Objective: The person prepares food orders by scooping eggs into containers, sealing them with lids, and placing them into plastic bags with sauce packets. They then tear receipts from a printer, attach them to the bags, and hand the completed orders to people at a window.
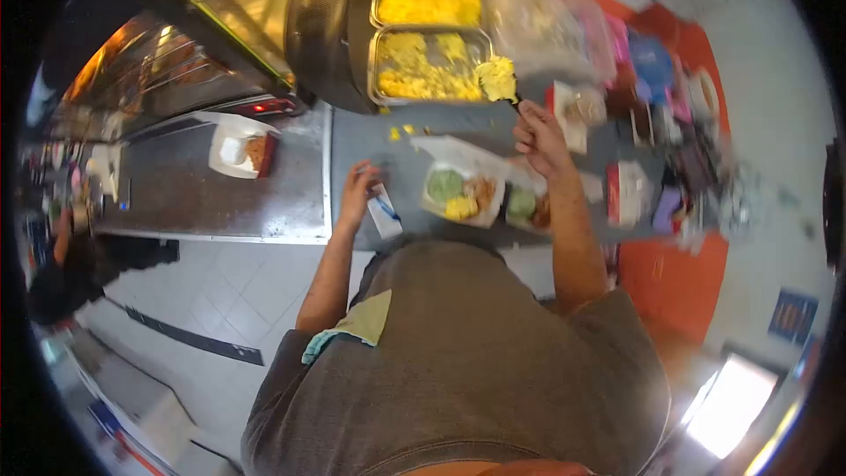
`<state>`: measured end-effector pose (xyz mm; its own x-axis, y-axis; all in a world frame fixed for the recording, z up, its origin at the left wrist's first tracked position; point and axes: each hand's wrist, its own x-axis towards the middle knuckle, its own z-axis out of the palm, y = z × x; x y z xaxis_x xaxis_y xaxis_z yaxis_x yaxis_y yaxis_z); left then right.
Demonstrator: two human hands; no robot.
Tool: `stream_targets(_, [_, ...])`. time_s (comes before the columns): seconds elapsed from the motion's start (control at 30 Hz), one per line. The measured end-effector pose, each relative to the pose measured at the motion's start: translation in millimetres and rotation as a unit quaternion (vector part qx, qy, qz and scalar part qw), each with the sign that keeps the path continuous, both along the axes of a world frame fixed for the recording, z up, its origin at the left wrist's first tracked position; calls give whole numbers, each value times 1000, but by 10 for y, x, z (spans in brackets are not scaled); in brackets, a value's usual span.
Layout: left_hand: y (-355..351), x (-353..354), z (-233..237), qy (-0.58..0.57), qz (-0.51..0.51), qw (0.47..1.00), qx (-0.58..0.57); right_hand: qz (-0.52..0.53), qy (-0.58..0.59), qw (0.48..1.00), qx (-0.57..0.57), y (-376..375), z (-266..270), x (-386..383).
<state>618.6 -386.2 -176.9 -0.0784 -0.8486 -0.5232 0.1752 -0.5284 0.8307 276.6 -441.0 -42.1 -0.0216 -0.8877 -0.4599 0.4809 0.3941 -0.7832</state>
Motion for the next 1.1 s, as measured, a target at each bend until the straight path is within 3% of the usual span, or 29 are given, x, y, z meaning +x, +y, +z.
stream_targets(0.17, [312,164,-86,-33,-44,997,46,-107,-8,994,26,1607,48,-350])
stream_targets(0.2, [328,149,-122,-32,-52,997,45,-157,37,985,63,1846,-53,-347])
stream_targets(0.27, [355,99,-213,-32,-97,994,35,-210,79,969,100,2109,-421,-336])
stream_targets(0.33, [337,-35,-200,-63,-152,986,-2,-279,293,905,132,2315,-1022,-339])
stream_targets(0.37, [313,-144,-197,-91,-198,975,-39,-284,292,903,132,2353,-1409,-388])
stream_targets(0.4, [290,-259,-217,-94,-204,973,-48,-270,549,790,28,2360,-1813,-456])
stream_targets(0.43, [245,-369,-321,-94,-208,972,-49,-230,757,607,-77,2393,-2004,-487])
stream_targets(0.47, [192,-468,-473,-112,-219,964,-103,-233,756,607,-76,2410,-1884,-390])
stream_targets(0.53, [201,-573,-526,-132,-236,949,-162,-163,812,560,40,2381,-1482,-87])
stream_targets(0.67, [201,-762,-408,-170,-254,942,-136,-192,777,599,26,2490,-1468,-225])
stream_targets(0.73, [237,-752,-512,-158,-266,942,-133,-261,743,605,-119,2363,-1238,-269])
stream_targets(0.77, [265,-758,-640,-162,-257,943,-137,-260,739,607,-129,2188,-1122,-279])
stream_targets(0.83, [375,-810,-788,-127,-235,957,-114,-281,602,732,-151,1724,-772,-175])
stream_targets(0.9, [483,-907,-611,-154,-203,959,-120,-221,537,777,-244,1016,-382,-39])
stream_targets(0.93, [510,-952,-537,-171,-178,961,-123,-154,496,837,-175,673,-206,31])
stream_targets(0.97, [522,-985,-571,-156,-135,972,-117,-66,502,846,-168,293,-249,2])
stream_targets(1.0, [530,-1029,-615,-138,-93,980,-112,-18,527,831,-180,-107,-393,4])
stream_targets(1.03, [527,-1069,-548,-159,-69,978,-114,66,527,840,-114,-423,-459,21])
stream_targets(1.1, [501,-1084,-473,-195,-33,973,-120,136,556,796,-198,-1017,-1044,20])
